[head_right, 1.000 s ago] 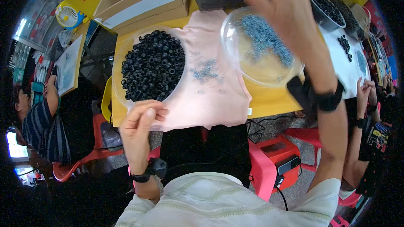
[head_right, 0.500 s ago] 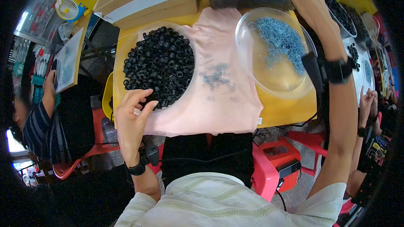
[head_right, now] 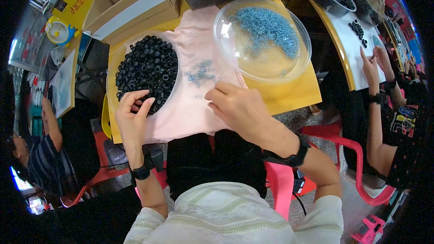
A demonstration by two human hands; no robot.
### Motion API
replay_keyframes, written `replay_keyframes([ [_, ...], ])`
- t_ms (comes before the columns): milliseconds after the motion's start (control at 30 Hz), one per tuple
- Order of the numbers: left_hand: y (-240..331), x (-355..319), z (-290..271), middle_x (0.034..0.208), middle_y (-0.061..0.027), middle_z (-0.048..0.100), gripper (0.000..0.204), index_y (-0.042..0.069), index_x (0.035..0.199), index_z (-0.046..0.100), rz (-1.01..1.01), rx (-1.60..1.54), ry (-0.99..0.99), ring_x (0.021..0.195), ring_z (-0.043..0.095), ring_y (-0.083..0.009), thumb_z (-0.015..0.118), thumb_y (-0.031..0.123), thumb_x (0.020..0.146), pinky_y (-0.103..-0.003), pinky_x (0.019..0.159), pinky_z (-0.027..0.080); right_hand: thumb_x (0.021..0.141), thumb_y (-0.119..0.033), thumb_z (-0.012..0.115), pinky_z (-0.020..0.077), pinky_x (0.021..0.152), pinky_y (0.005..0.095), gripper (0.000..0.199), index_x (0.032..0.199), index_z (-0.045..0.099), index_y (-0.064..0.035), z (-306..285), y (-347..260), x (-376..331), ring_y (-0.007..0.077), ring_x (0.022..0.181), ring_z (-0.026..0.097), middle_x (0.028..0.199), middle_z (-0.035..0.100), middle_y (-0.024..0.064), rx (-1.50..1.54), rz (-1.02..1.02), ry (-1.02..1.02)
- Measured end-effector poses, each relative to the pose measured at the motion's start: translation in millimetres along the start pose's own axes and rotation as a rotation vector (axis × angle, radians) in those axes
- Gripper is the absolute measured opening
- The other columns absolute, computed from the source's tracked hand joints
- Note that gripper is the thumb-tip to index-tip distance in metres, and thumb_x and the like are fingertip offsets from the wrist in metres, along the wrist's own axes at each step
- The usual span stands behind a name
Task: Assembling small black plastic components with white inserts by hand.
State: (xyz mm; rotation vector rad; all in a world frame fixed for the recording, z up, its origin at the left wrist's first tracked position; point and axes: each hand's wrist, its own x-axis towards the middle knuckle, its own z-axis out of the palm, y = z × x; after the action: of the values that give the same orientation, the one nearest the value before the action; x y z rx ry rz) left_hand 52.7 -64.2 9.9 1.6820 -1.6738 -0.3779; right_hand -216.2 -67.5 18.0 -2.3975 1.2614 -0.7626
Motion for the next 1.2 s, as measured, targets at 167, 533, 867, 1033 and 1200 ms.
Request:
replay_keyframes([
  [167,15,-10,-3,0.091,-0.0033,0.063,0.027,0.001,0.108,0.068,-0.096,-0.358,0.110,0.080,0.059,-0.0093,0.072,-0.002,0.081,-0.022,0.075,0.048,0.074,-0.009,0.067,0.0525,0.071,0.0322,0.015,0.088,0.061,-0.0083,30,-1,11,0.0218,0.088,0.062,0.088,0.057,0.0042,-0.269,-0.079,-0.013],
  [533,45,-53,-8,0.115,-0.0138,0.062,0.030,-0.003,0.116,0.063,-0.153,-1.253,-0.187,0.098,0.066,-0.0196,0.063,-0.008,0.087,-0.031,0.089,0.054,0.075,-0.004,0.064,0.0526,0.074,0.0320,0.015,0.089,0.059,-0.0052,39,-2,12,0.0233,0.090,0.060,0.089,0.056,0.0071,-0.198,-0.097,0.016],
  [867,61,-65,0,0.109,-0.0153,0.065,0.034,-0.005,0.123,0.058,-0.196,-1.386,-0.290,0.097,0.068,-0.0228,0.062,-0.003,0.090,-0.035,0.087,0.056,0.086,0.000,0.067,0.0538,0.062,0.0263,0.020,0.106,0.066,0.0001,-15,-34,-2,0.0152,0.074,0.066,0.091,0.066,0.0092,0.565,0.131,0.069],
  [1033,68,-67,8,0.104,-0.0150,0.065,0.033,-0.005,0.119,0.058,-0.187,-1.311,-0.240,0.093,0.068,-0.0225,0.062,-0.006,0.087,-0.034,0.085,0.057,0.087,0.001,0.067,0.0523,0.060,0.0218,0.015,0.101,0.069,0.0010,-25,-47,-13,0.0098,0.075,0.065,0.093,0.068,0.0069,0.861,0.304,0.032],
  [1200,75,-68,10,0.105,-0.0124,0.065,0.026,-0.005,0.111,0.058,-0.223,-1.168,-0.248,0.094,0.067,-0.0187,0.064,-0.007,0.086,-0.032,0.087,0.056,0.085,0.001,0.069,0.0496,0.058,0.0181,0.015,0.100,0.070,-0.0011,-25,-44,-15,0.0083,0.078,0.065,0.093,0.067,0.0049,1.031,0.214,0.084],
])
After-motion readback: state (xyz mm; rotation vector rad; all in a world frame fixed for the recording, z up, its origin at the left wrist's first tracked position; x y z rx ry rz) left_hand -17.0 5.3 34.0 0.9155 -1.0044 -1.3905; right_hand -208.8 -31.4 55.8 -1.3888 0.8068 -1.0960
